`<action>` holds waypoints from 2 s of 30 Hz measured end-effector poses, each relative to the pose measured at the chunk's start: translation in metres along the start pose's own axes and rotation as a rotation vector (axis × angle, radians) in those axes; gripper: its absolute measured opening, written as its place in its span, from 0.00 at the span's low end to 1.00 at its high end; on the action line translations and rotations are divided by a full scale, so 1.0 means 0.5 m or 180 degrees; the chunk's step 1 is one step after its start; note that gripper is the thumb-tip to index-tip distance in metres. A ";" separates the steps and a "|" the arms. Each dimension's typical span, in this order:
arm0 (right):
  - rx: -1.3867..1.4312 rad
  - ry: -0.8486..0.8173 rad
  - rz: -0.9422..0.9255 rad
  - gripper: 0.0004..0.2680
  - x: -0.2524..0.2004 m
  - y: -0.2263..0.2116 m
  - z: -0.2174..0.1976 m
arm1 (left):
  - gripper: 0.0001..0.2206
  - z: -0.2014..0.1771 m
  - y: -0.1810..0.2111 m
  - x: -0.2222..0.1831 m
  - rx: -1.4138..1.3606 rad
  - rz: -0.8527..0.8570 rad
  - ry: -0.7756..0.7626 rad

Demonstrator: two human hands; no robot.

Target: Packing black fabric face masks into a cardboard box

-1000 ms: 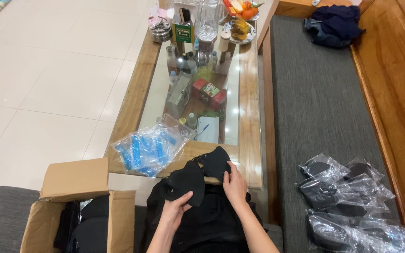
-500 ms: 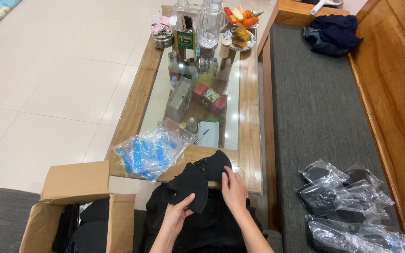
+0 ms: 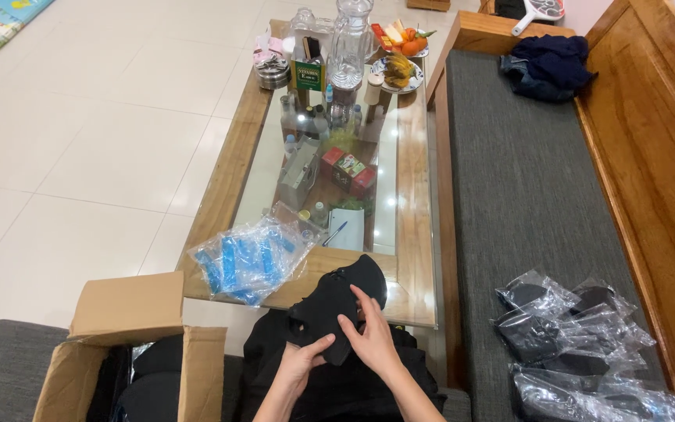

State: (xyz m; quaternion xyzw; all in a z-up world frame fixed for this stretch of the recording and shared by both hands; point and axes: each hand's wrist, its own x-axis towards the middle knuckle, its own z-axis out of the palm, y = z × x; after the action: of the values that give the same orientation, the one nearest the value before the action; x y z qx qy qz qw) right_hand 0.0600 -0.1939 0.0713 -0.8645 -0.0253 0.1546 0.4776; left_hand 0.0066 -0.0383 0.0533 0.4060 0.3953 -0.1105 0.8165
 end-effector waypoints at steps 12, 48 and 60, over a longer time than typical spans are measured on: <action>-0.0239 0.0405 -0.0862 0.14 0.027 -0.009 -0.009 | 0.28 -0.013 -0.013 0.011 0.0525 0.0086 -0.0210; 0.2004 0.0652 0.0526 0.08 0.091 0.109 0.009 | 0.30 -0.084 0.016 0.052 -0.0586 0.0120 0.0653; 0.0348 0.0843 0.0939 0.13 0.118 0.135 -0.011 | 0.29 -0.072 0.025 0.032 -0.0553 0.0093 0.0571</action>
State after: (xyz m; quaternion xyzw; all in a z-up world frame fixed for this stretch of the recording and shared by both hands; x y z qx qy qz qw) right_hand 0.1107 -0.2239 0.0035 -0.8445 0.1730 0.1089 0.4951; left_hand 0.0034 -0.0009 0.0360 0.3477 0.4688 -0.0272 0.8115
